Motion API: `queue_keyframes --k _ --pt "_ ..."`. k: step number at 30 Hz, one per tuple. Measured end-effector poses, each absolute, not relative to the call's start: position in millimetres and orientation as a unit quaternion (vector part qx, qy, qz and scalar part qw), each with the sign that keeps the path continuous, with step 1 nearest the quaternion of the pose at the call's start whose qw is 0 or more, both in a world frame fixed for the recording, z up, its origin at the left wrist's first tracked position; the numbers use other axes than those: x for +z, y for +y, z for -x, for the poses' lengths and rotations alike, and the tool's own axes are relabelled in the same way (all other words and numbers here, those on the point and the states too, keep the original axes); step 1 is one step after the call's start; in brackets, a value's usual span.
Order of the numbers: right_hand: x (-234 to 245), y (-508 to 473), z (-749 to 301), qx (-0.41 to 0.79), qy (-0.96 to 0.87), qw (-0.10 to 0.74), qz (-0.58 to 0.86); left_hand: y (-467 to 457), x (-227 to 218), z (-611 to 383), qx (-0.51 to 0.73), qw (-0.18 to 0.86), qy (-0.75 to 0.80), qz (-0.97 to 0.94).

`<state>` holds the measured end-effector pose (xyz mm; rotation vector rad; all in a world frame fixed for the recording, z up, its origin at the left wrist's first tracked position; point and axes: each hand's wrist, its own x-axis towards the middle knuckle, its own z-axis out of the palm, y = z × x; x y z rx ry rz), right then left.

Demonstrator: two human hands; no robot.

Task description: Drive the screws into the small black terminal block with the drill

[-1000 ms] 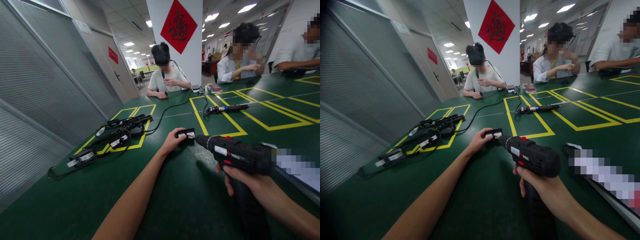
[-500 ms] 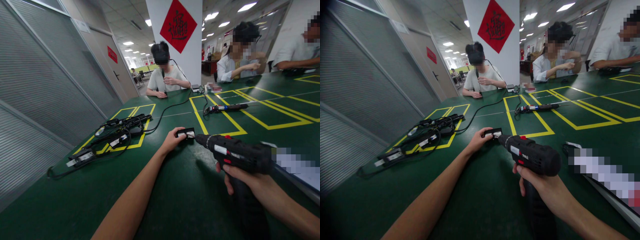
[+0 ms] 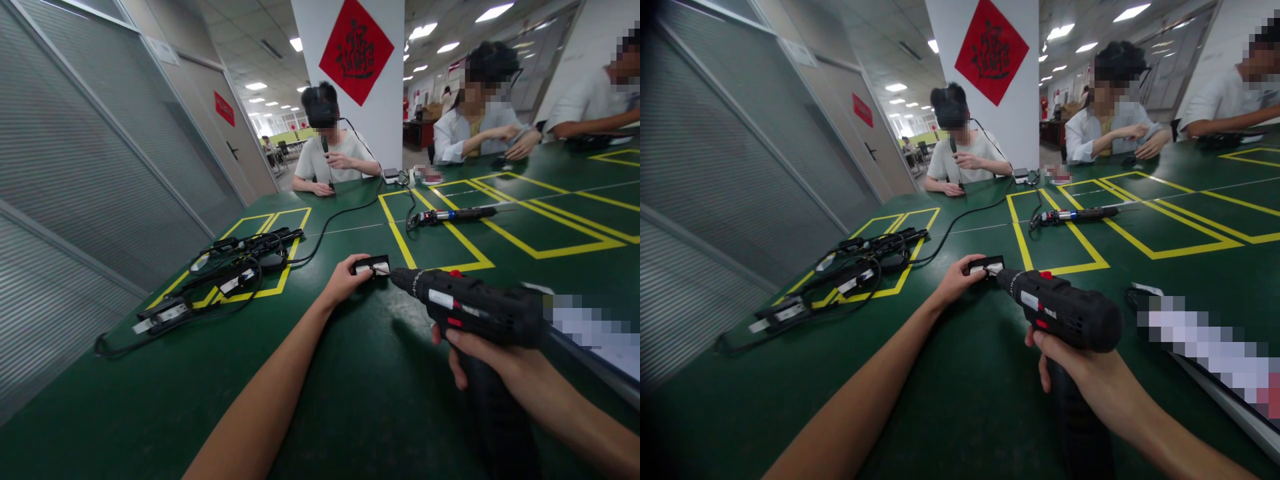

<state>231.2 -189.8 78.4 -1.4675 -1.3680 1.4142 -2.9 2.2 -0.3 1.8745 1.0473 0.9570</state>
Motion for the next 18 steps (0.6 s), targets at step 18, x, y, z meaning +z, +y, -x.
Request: queue_keyframes --k 18 --pt "73.1 -187.6 -235.2 0.535 -0.548 0.301 0.568 7.8 -5.6 3.1 0.378 0.404 0.399 -0.731"
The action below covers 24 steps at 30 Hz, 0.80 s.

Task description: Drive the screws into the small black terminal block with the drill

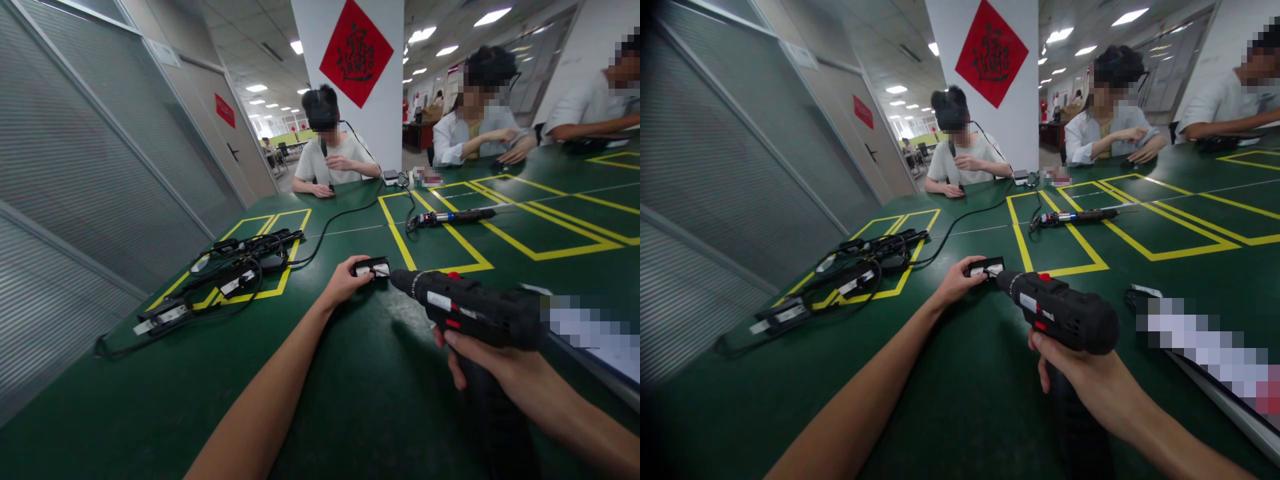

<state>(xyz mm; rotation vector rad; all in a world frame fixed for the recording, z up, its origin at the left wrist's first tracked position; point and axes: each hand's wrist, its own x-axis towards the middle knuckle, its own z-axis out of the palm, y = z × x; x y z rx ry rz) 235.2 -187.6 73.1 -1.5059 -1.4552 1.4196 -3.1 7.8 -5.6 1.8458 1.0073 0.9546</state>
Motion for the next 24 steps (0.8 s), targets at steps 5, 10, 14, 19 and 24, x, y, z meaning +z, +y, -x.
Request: queue_keyframes --k 5,10,14,19,24 --pt "74.7 -187.3 -233.1 0.526 -0.543 0.286 0.589 8.3 -5.7 3.1 0.379 0.408 0.394 -0.731" --pt "72.2 -187.5 -232.6 0.529 -0.538 0.288 0.59 8.6 -5.5 3.0 0.379 0.408 0.396 -0.73" --pt "72.4 -188.2 -232.0 0.537 -0.538 0.302 0.575 8.3 -4.9 2.7 0.378 0.411 0.395 -0.73" --pt "72.2 -188.7 -233.1 0.542 -0.544 0.312 0.56 7.1 -3.4 2.6 0.371 0.408 0.399 -0.733" --pt "72.8 -188.9 -233.2 0.537 -0.55 0.31 0.559 5.0 -2.7 2.7 0.362 0.388 0.406 -0.744"
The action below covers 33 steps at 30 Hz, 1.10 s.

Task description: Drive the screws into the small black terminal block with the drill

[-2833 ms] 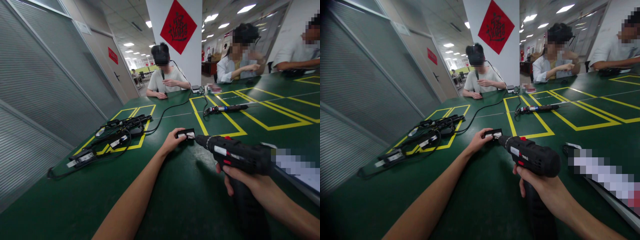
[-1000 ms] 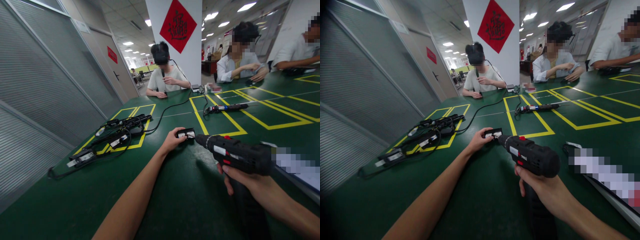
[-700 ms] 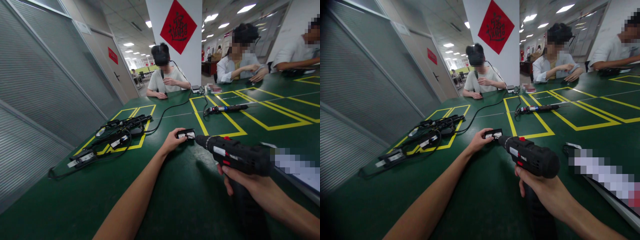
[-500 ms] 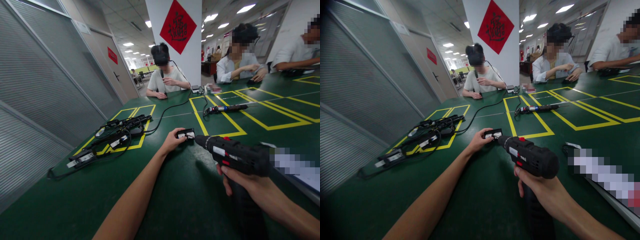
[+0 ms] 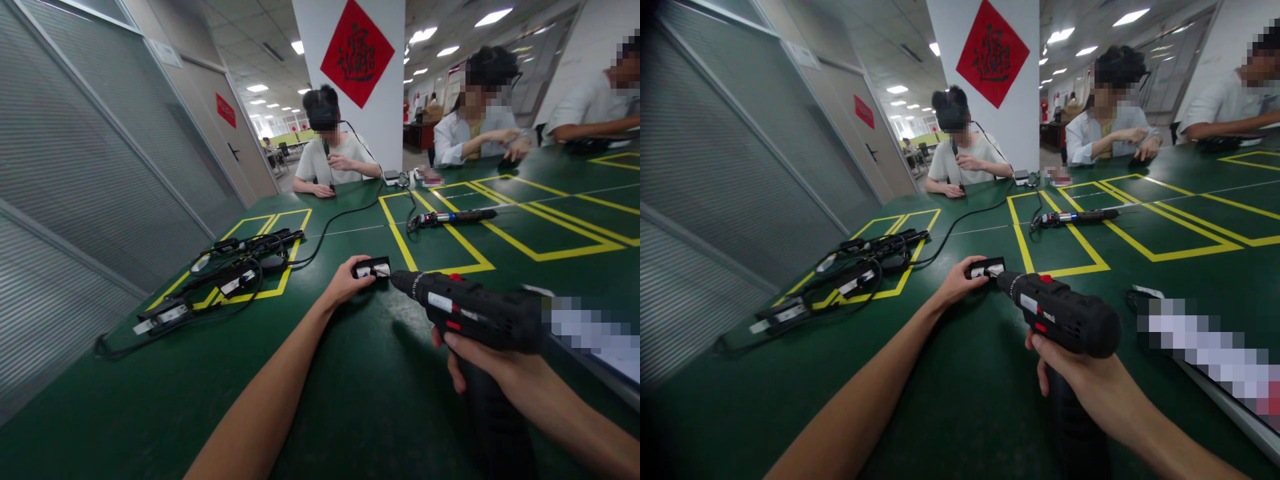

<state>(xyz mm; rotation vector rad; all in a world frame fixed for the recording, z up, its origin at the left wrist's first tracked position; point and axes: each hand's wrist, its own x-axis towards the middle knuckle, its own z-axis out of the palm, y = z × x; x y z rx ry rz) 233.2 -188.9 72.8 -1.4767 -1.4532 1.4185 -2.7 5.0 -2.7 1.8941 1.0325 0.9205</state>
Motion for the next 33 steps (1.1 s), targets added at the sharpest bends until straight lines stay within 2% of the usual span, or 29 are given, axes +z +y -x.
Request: queue_keyframes --k 13,24,28,33 --pt "78.6 -185.2 -232.6 0.564 -0.531 0.339 0.534 2.1 0.8 1.1 0.355 0.33 0.423 -0.766" --pt "80.3 -185.1 -235.3 0.521 -0.55 0.309 0.576 1.0 3.0 0.9 0.365 0.339 0.424 -0.756" --pt "81.5 -186.3 -235.8 0.496 -0.578 0.268 0.589 1.7 2.2 0.9 0.363 0.343 0.418 -0.759" --pt "85.6 -186.4 -233.2 0.504 -0.572 0.283 0.582 1.6 2.2 1.1 0.364 0.341 0.423 -0.757"
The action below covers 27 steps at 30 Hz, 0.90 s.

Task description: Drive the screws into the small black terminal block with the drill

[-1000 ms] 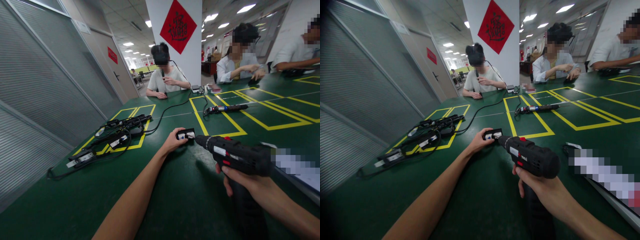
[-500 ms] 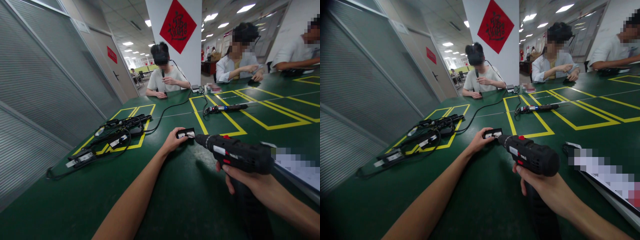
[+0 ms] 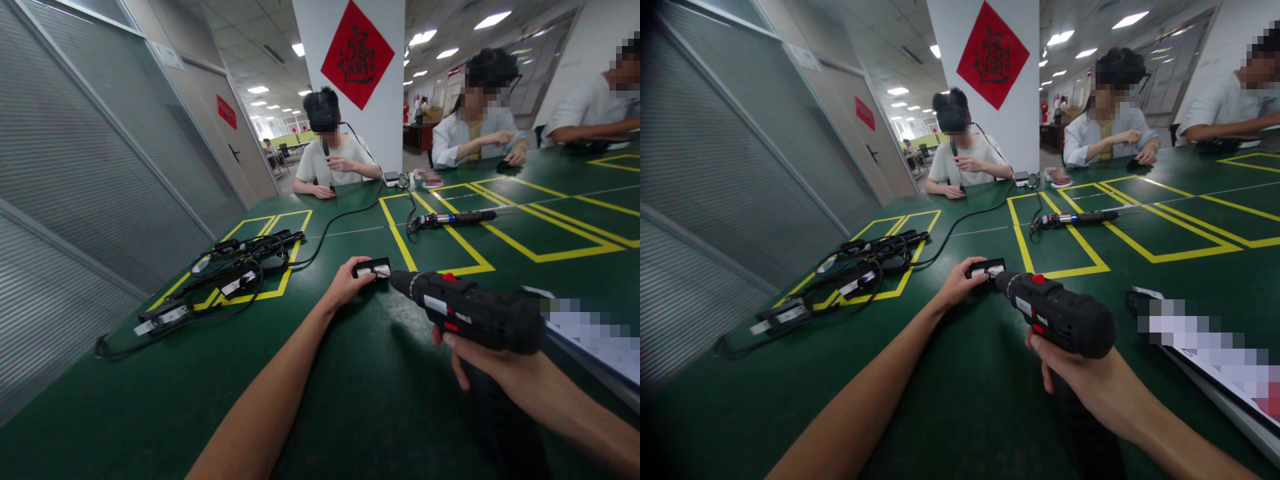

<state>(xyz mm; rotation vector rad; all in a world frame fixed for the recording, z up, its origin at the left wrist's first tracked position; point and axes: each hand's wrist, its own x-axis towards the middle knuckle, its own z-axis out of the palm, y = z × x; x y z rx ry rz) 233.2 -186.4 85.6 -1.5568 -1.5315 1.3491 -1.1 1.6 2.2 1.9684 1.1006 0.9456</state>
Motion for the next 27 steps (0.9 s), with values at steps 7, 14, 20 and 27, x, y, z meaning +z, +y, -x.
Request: queue_keyframes --k 7,14,20,27 --pt "83.3 -187.2 -236.2 0.514 -0.565 0.281 0.581 1.7 2.4 2.3 0.367 0.335 0.418 -0.761" --pt "78.1 -185.3 -237.3 0.525 -0.559 0.295 0.57 0.5 4.8 1.7 0.371 0.339 0.419 -0.756" --pt "78.5 -184.7 -237.6 0.519 -0.556 0.285 0.584 1.1 3.9 2.4 0.366 0.346 0.421 -0.754" --pt "80.5 -183.8 -236.0 0.511 -0.562 0.291 0.582 1.0 3.3 0.6 0.377 0.36 0.417 -0.744"
